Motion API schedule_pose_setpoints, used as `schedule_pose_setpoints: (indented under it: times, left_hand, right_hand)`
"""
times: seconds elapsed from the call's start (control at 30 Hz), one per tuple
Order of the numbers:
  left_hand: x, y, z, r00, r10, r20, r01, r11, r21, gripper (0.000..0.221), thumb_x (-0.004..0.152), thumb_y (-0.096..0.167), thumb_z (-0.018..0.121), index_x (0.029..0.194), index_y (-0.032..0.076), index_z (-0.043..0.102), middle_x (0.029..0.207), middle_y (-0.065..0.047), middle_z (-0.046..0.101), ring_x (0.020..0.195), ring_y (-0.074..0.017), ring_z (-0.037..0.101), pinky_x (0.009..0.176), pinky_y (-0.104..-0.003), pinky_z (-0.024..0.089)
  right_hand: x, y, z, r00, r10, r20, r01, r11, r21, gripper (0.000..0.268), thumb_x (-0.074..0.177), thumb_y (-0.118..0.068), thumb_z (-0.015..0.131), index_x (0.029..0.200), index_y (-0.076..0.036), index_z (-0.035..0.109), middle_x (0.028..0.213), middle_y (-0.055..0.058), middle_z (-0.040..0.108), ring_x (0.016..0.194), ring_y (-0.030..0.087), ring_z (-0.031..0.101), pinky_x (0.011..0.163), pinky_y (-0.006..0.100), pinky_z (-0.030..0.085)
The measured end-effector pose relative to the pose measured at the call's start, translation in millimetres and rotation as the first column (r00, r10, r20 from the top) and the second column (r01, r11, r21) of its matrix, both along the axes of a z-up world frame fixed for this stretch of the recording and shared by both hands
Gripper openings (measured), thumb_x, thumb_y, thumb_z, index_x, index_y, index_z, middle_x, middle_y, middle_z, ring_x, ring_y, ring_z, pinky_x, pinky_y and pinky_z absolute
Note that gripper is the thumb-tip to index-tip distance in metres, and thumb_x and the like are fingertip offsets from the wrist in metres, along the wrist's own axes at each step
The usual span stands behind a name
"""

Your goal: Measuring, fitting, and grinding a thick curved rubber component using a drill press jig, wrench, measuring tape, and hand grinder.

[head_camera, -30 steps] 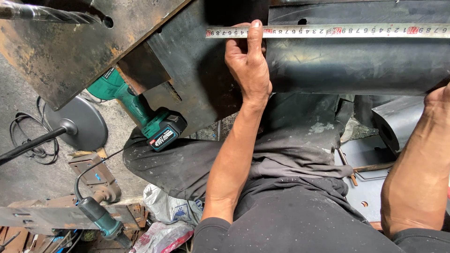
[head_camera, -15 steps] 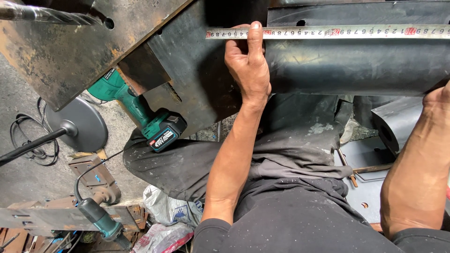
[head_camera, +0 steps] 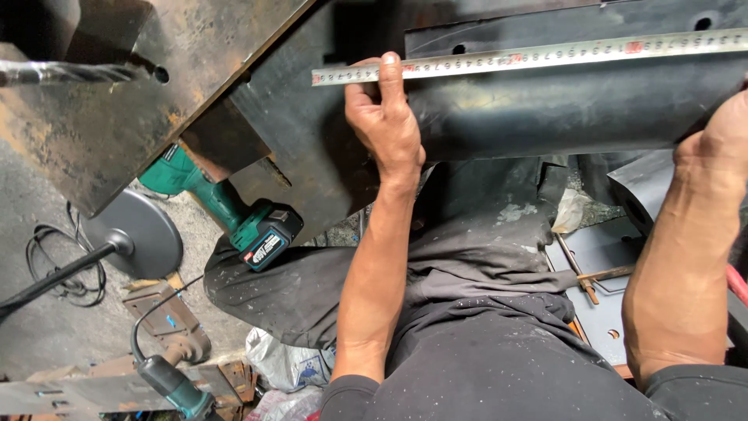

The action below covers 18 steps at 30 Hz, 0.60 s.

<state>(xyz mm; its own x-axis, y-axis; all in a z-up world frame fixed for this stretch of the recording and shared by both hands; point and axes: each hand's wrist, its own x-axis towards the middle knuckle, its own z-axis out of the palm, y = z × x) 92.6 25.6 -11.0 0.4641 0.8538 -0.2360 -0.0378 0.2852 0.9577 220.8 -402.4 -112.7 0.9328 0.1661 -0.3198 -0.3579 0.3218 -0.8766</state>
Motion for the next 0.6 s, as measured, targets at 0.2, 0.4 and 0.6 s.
schedule_pose_setpoints:
  times: [0.2,0.4,0.6]
  left_hand:
    - [1.5,1.4,0.1,0.999,-0.033,-0.037,0.035,0.998,0.051,0.013,0.103,0.015,0.068,0.103,0.003,0.064,0.089,0.002,0.064,0.077,-0.0066,0.053,0.067,-0.025,0.043]
    - [-3.0,5.2,2.4,0.992,-0.053,-0.112,0.065,0.992,0.108,0.016,0.103,0.019,0.068,0.103,0.004,0.063,0.085,0.003,0.06,0.074,-0.0061,0.05,0.063,-0.025,0.039]
    - [-0.1,6.3,13.6,0.995,-0.064,-0.08,0.071,0.994,0.087,0.017,0.105,0.019,0.066,0.102,0.002,0.062,0.087,0.001,0.059,0.076,-0.0072,0.051,0.067,-0.027,0.044]
  right_hand:
    - [-2.7,62.2,26.9,0.912,-0.238,0.335,0.341,0.892,-0.296,0.032,0.122,-0.025,0.062,0.1,-0.003,0.061,0.089,0.004,0.055,0.076,0.012,0.043,0.071,0.029,0.035]
    - [-3.8,104.2,72.2,0.899,-0.256,0.354,0.348,0.91,-0.226,0.029,0.122,-0.021,0.067,0.097,-0.006,0.063,0.082,0.0,0.059,0.069,0.008,0.042,0.063,0.025,0.031]
    - [-5.3,110.4,72.2,0.89,-0.26,0.375,0.344,0.922,-0.178,0.028,0.121,-0.016,0.068,0.097,-0.004,0.061,0.081,0.0,0.058,0.07,0.009,0.045,0.067,0.026,0.036]
